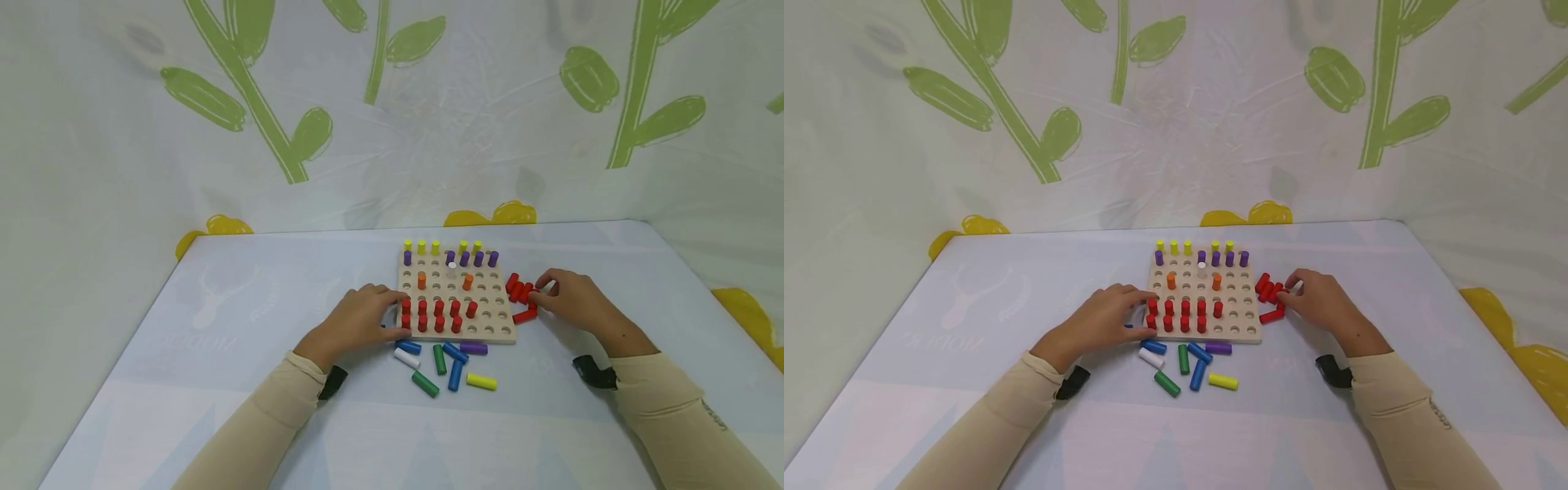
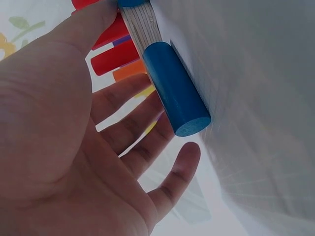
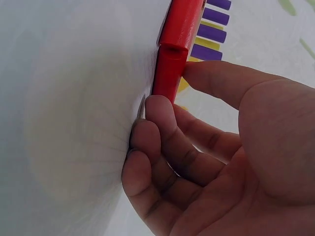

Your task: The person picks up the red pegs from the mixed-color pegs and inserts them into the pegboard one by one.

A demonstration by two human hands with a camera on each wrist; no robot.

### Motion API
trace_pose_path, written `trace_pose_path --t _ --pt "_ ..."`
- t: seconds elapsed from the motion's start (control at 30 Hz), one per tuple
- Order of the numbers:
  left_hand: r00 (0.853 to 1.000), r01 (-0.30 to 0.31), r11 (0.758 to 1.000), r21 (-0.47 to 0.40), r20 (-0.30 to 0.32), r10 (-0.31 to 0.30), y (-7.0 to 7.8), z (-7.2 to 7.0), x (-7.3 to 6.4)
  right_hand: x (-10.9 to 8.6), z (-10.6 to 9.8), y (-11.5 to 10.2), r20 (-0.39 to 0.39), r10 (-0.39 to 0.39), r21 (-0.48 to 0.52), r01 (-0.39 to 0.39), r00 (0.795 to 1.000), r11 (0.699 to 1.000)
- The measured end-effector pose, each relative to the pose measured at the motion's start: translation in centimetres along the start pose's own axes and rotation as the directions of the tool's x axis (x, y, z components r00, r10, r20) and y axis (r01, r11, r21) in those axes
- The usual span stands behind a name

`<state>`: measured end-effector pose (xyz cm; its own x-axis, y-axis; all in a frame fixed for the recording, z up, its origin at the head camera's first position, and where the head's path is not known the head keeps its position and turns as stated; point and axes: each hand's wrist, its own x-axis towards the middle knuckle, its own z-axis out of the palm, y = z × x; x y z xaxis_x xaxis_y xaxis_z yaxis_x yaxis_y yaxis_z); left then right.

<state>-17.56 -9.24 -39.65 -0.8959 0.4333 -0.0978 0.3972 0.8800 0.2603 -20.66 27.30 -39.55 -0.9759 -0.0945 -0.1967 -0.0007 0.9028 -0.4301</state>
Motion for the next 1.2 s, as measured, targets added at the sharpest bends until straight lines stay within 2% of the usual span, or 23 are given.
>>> trace_pose_path --t 0.33,1.2 --pt "1.000 -0.010 1.000 -0.005 -0.009 0.010 0.01 0.02 0.01 -0.17 0.20 -0.01 -0.003 -0.019 0.016 0.019 1.000 1.000" --pt "1.000 0.022 1.000 -0.004 0.001 -0.022 0.30 0.06 0.04 -0.22 0.40 -0.37 -0.013 -0.015 0.045 0.015 1.000 0.999"
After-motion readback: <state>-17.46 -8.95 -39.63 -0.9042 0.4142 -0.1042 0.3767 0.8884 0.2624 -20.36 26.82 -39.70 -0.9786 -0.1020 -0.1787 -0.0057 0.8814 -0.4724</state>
